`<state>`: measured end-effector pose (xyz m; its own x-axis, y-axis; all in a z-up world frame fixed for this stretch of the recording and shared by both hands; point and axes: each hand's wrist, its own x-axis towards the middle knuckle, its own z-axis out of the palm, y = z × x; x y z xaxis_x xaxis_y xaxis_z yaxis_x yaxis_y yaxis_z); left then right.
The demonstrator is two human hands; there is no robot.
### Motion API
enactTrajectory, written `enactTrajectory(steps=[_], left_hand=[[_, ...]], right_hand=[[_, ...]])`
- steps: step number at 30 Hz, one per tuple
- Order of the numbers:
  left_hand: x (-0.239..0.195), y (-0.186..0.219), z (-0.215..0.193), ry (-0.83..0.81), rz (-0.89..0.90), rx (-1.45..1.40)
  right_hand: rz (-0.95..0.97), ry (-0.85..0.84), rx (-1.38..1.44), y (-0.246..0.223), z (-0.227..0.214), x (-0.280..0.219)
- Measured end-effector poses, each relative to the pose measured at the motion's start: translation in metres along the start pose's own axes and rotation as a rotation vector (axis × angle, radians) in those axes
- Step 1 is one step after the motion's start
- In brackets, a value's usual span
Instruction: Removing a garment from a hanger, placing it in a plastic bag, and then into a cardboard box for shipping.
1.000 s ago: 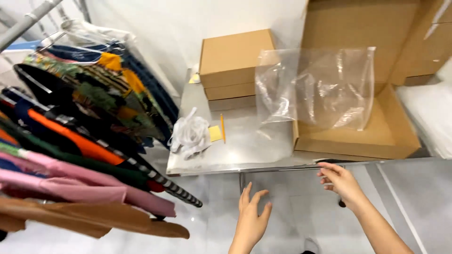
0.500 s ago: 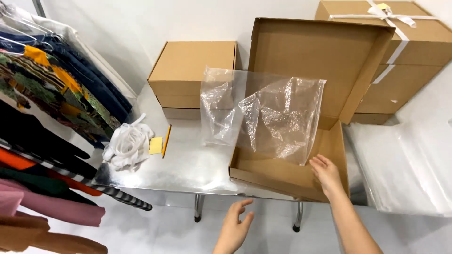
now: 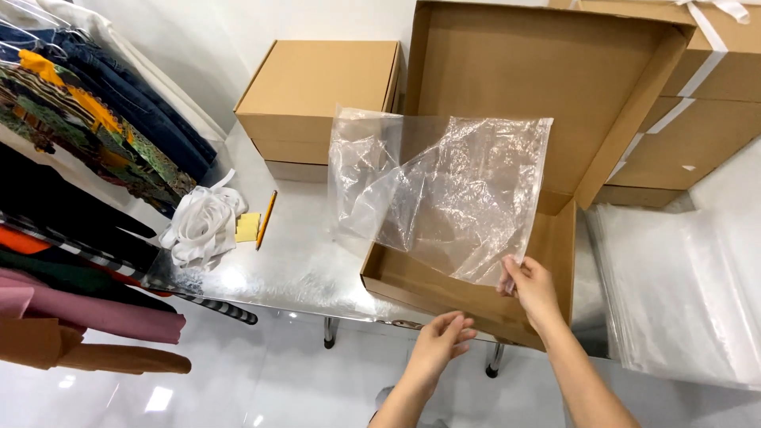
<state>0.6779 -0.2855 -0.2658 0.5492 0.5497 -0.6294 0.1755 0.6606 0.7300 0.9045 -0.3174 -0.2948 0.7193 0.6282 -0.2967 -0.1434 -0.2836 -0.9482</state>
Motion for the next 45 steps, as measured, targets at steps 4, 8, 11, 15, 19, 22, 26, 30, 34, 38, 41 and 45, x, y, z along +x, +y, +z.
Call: enactTrajectory(steps=[4, 8, 11, 15, 19, 22, 26, 30, 34, 38, 41, 45], left_hand=[[0.023, 0.019, 0.041, -0.133, -0.075, -0.54], [0.016, 0.066, 0.049, 0.074, -0.021, -0.823], [0.029, 0.065, 0.018, 0.128, 0.023, -0.99], [0.013, 0.071, -0.037, 0.153, 0.083, -0.737], [0.004, 0.061, -0.098, 0.345, 0.229, -0.824], [-0.023, 0.074, -0.129, 0.426, 0.171, -0.734], [-0.019, 0.069, -0.163, 0.431, 0.152, -0.586], [-0.02, 0.081, -0.174, 0.476, 0.195, -0.594], [-0.002, 0.07, -0.194, 0.525, 0.214, -0.528], [-0.004, 0.076, -0.197, 0.522, 0.191, -0.524], [-0.002, 0.075, -0.217, 0.522, 0.21, -0.492], [0.001, 0.064, -0.259, 0.45, 0.251, -0.336]], right_hand=[[-0.098, 0.033, 0.208, -0.002, -0.014, -0.036], [-0.035, 0.099, 0.192, -0.019, -0.029, -0.081], [-0.104, 0.132, 0.188, 0.001, -0.044, -0.087], [-0.101, 0.164, 0.149, 0.046, -0.074, -0.079], [-0.067, 0.268, -0.05, 0.086, -0.106, -0.079], [0.015, 0.25, 0.021, 0.091, -0.122, -0.092], [0.159, 0.235, -0.088, 0.095, -0.13, -0.087], [0.185, 0.293, -0.101, 0.032, -0.09, -0.1], [0.311, 0.209, -0.36, 0.009, -0.071, -0.085], [0.21, 0.163, -0.421, 0.026, -0.059, -0.069], [0.037, 0.261, -0.49, 0.019, -0.048, -0.08], [-0.195, 0.346, -0.524, 0.024, -0.053, -0.11]])
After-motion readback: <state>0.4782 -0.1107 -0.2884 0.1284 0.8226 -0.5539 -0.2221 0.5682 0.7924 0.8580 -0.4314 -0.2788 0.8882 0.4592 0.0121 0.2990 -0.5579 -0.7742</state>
